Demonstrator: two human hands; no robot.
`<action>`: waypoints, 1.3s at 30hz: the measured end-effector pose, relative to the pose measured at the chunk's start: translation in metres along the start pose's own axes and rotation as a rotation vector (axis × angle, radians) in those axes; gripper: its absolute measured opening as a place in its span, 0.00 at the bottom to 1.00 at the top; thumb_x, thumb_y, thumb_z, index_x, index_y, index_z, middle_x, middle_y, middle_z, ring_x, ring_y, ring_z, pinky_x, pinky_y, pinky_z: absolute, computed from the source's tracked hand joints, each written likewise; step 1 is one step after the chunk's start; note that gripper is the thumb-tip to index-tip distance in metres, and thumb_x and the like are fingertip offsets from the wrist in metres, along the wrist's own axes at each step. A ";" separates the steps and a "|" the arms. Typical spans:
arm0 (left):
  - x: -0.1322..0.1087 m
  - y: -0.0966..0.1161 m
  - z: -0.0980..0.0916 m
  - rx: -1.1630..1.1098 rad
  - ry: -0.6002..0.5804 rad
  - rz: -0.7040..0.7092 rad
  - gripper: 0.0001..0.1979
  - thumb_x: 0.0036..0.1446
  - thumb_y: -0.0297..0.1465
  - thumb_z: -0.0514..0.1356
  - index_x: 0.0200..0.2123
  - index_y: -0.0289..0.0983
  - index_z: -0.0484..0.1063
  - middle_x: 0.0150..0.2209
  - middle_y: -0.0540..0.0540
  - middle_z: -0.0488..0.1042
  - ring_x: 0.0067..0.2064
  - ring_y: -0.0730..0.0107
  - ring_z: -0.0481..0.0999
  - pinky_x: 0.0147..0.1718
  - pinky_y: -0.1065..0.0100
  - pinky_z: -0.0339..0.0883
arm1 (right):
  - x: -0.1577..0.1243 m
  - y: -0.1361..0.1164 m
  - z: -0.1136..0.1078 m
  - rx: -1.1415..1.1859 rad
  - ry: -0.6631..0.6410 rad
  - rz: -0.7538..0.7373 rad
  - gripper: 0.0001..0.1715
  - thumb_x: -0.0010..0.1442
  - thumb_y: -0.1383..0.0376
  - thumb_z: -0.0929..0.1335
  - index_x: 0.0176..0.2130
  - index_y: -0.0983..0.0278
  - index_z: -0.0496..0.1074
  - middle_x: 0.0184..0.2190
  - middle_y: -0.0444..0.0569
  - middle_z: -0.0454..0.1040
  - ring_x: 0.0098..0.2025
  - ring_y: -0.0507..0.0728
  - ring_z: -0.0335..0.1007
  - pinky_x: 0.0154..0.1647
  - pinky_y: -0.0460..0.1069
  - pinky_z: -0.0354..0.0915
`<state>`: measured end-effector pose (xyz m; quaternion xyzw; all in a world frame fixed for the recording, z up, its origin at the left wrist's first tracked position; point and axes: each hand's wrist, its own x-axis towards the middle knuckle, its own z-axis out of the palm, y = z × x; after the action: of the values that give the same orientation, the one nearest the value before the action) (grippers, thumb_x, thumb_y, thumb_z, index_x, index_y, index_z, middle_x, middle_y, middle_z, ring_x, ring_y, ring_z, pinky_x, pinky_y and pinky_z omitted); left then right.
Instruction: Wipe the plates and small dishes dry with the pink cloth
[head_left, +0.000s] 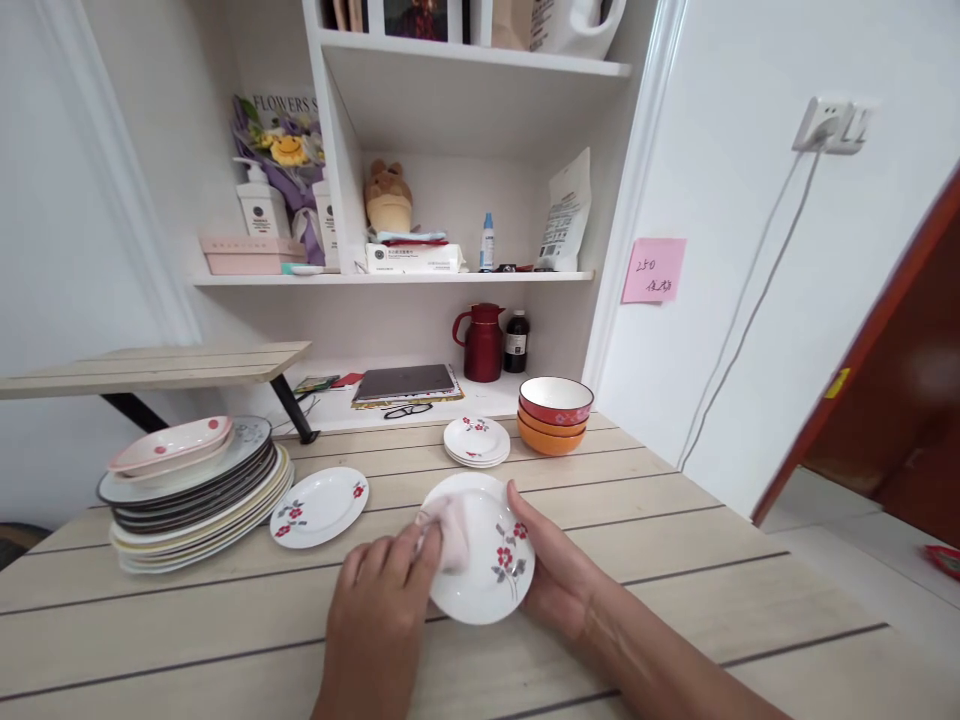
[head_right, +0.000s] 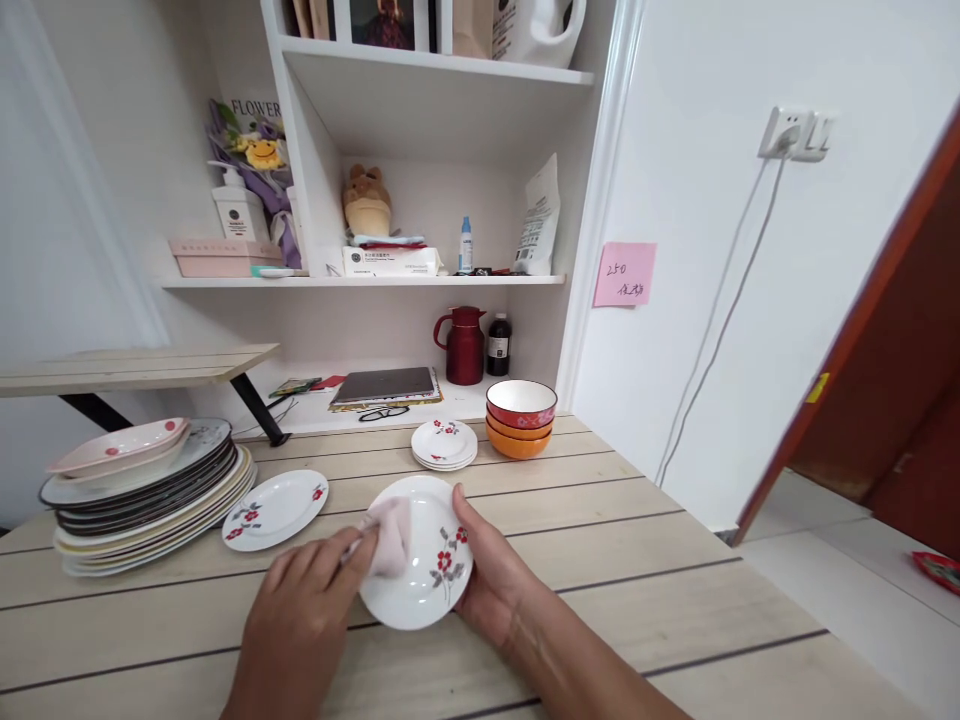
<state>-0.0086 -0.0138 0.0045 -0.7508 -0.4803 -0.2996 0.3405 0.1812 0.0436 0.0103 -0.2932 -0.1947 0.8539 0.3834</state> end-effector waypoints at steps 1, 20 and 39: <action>-0.001 -0.004 -0.001 0.042 -0.002 -0.038 0.18 0.62 0.21 0.47 0.49 0.38 0.72 0.44 0.45 0.76 0.41 0.64 0.72 0.41 0.60 0.61 | -0.001 0.002 0.002 0.004 -0.008 0.004 0.38 0.58 0.44 0.64 0.53 0.71 0.68 0.42 0.60 0.78 0.43 0.62 0.76 0.52 0.57 0.63; 0.000 0.022 0.004 -0.126 0.023 0.158 0.19 0.64 0.24 0.44 0.47 0.39 0.71 0.43 0.45 0.75 0.38 0.68 0.71 0.37 0.65 0.64 | -0.004 0.012 0.008 -0.076 -0.039 0.003 0.37 0.58 0.44 0.64 0.48 0.74 0.71 0.40 0.61 0.79 0.43 0.61 0.75 0.51 0.54 0.64; -0.006 0.021 0.009 -0.058 -0.089 0.060 0.18 0.58 0.17 0.50 0.46 0.38 0.71 0.36 0.48 0.75 0.34 0.70 0.72 0.38 0.62 0.61 | 0.000 -0.001 0.003 -0.021 0.116 -0.081 0.37 0.58 0.43 0.63 0.51 0.71 0.70 0.41 0.59 0.79 0.44 0.62 0.75 0.50 0.57 0.65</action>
<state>0.0101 -0.0159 -0.0100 -0.7870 -0.4632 -0.2694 0.3058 0.1794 0.0442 0.0131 -0.3379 -0.1928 0.8173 0.4251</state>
